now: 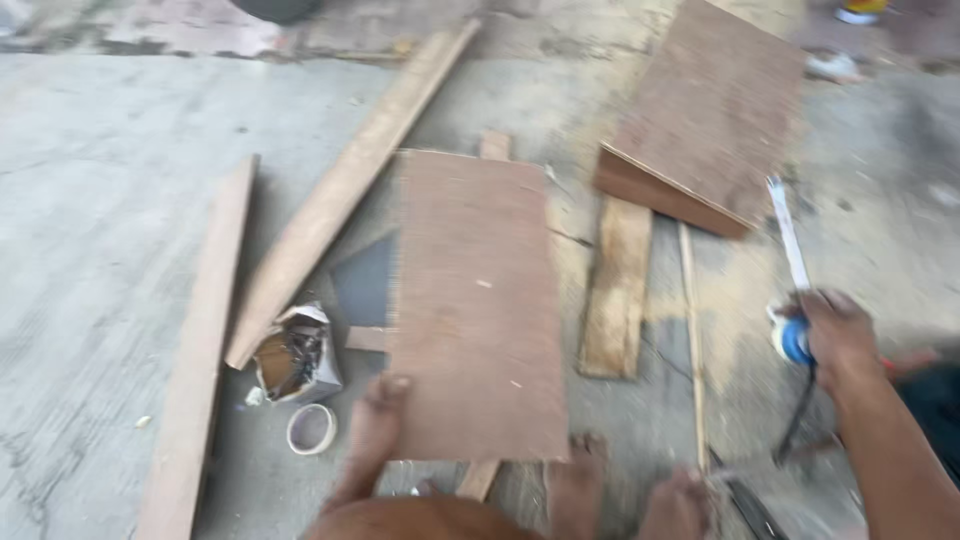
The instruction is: The person measures and marks a rectangular piece of plywood with a tape measure and pencil, then uses a circular saw to cut the wood along the marked line. The person handles the wood pieces and tools while sitting on the floor.
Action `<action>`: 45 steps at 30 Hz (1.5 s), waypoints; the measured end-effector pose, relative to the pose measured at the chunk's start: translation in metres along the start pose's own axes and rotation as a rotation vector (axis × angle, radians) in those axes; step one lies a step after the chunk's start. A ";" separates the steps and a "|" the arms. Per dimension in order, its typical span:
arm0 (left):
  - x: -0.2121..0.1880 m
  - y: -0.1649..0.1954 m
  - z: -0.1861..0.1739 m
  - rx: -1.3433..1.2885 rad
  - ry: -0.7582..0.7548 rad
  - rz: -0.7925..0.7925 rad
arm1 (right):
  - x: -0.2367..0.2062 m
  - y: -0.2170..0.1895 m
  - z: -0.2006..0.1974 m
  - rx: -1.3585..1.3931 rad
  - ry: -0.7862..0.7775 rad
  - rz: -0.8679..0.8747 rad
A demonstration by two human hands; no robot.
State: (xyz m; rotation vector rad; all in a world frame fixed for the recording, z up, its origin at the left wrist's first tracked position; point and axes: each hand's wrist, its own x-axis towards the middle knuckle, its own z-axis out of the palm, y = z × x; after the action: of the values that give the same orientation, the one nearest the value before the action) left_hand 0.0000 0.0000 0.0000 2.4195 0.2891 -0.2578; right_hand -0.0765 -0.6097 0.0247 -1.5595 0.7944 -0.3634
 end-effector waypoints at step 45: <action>-0.002 0.053 0.108 -0.467 -0.282 0.018 | -0.107 0.073 0.081 0.646 -0.062 0.453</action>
State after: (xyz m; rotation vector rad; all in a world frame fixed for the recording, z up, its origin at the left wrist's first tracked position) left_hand 0.0007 -0.1100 -0.0484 1.8966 0.1750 -0.4623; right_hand -0.1198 -0.4767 -0.0351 -0.7591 0.8484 -0.2045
